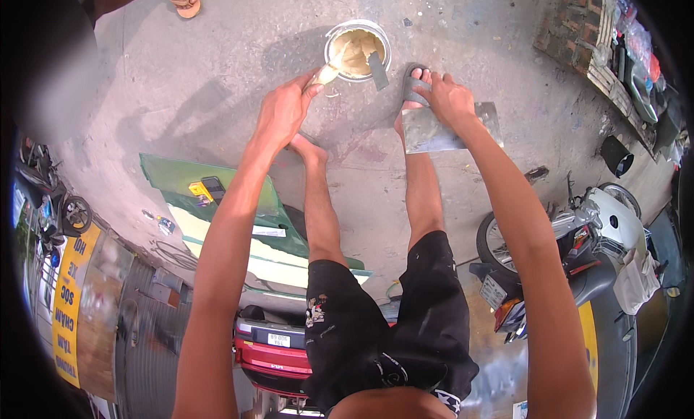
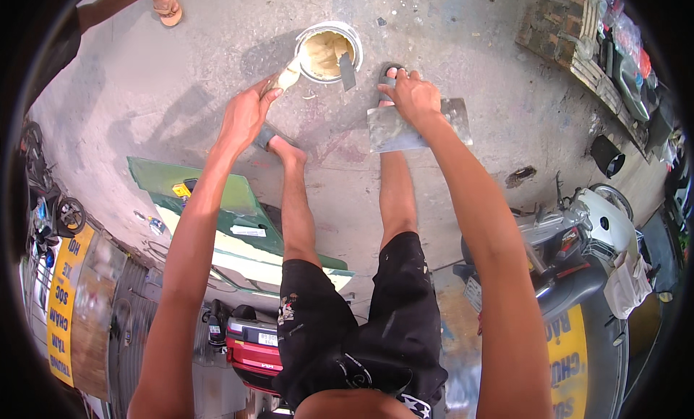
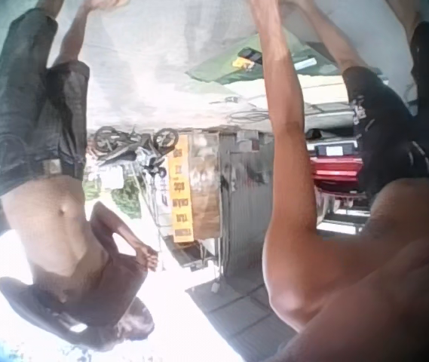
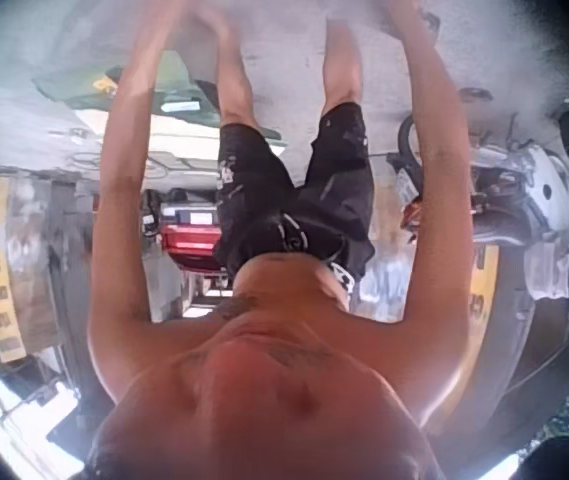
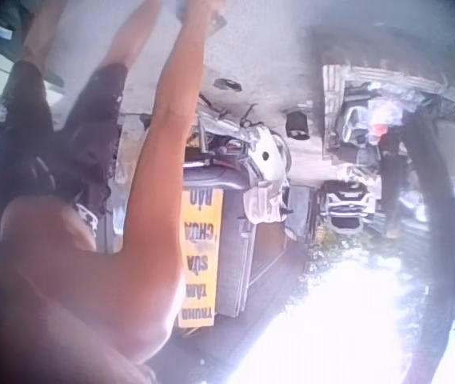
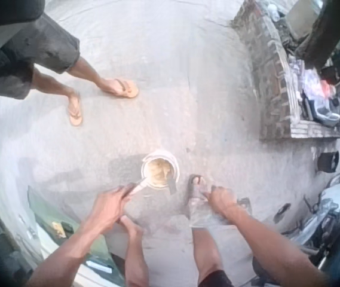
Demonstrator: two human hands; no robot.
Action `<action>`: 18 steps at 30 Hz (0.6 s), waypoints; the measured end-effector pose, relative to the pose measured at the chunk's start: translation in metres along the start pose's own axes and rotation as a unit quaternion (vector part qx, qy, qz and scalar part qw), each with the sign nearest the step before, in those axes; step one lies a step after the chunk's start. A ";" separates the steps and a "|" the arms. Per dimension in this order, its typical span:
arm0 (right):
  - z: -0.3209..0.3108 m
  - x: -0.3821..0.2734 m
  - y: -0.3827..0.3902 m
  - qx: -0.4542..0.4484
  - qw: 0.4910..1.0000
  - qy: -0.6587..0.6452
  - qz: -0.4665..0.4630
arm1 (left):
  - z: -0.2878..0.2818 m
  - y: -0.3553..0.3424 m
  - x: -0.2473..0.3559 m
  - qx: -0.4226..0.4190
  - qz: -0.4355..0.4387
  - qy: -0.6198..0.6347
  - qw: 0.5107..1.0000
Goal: The person mixes body filler on two metal spreaders using a small amount of hardener, and then applies the mixture to the surface of a car door panel by hand with the spreaders.
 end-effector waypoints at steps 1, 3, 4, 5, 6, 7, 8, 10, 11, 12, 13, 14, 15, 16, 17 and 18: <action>-0.011 0.022 0.025 -0.075 0.985 -0.083 0.132 | -0.021 0.025 0.024 0.082 0.112 -0.051 0.989; 0.002 0.080 0.078 -0.126 0.952 -0.139 0.243 | -0.055 0.065 0.042 0.153 0.156 -0.099 0.971; -0.002 0.100 0.108 -0.138 0.946 -0.133 0.262 | -0.074 0.087 0.054 0.206 0.191 -0.139 0.950; -0.006 0.121 0.141 -0.128 0.943 -0.134 0.276 | -0.093 0.106 0.068 0.221 0.197 -0.146 0.944; -0.009 0.141 0.171 -0.123 0.939 -0.138 0.292 | -0.112 0.125 0.087 0.251 0.221 -0.153 0.930; -0.015 0.159 0.202 -0.121 0.933 -0.142 0.306 | -0.129 0.147 0.108 0.278 0.244 -0.161 0.915; -0.022 0.170 0.228 -0.145 0.926 -0.191 0.292 | -0.145 0.173 0.131 0.315 0.257 -0.165 0.899; -0.026 0.190 0.267 -0.159 0.878 -0.340 0.299 | -0.167 0.218 0.167 0.378 0.288 -0.162 0.865; -0.027 0.195 0.284 -0.154 0.828 -0.437 0.314 | -0.178 0.246 0.187 0.422 0.311 -0.151 0.838; -0.040 0.194 0.293 -0.139 0.833 -0.442 0.302 | -0.188 0.266 0.206 0.440 0.319 -0.134 0.829; -0.052 0.187 0.299 -0.112 0.767 -0.570 0.274 | -0.194 0.286 0.225 0.454 0.323 -0.142 0.818; -0.071 0.182 0.301 -0.087 0.683 -0.686 0.236 | -0.204 0.309 0.245 0.477 0.337 -0.103 0.805; -0.100 0.175 0.302 -0.077 0.688 -0.687 0.222 | -0.213 0.330 0.261 0.499 0.351 -0.062 0.790; -0.127 0.157 0.304 -0.068 0.624 -0.757 0.179 | -0.219 0.351 0.276 0.507 0.361 -0.051 0.781; -0.170 0.135 0.306 -0.053 0.557 -0.819 0.125 | -0.224 0.375 0.292 0.524 0.369 -0.057 0.765; -0.206 0.124 0.304 -0.035 0.563 -0.820 0.099 | -0.235 0.400 0.306 0.555 0.394 0.002 0.733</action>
Point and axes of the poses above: each hand's wrist, its own y-axis away from the middle knuckle, its own z-axis out of the palm, x = y × z, the point moved 7 cm from there along -y, towards the middle knuckle, and after that the axes turned 2 degrees about x, right-handed, at the moved point
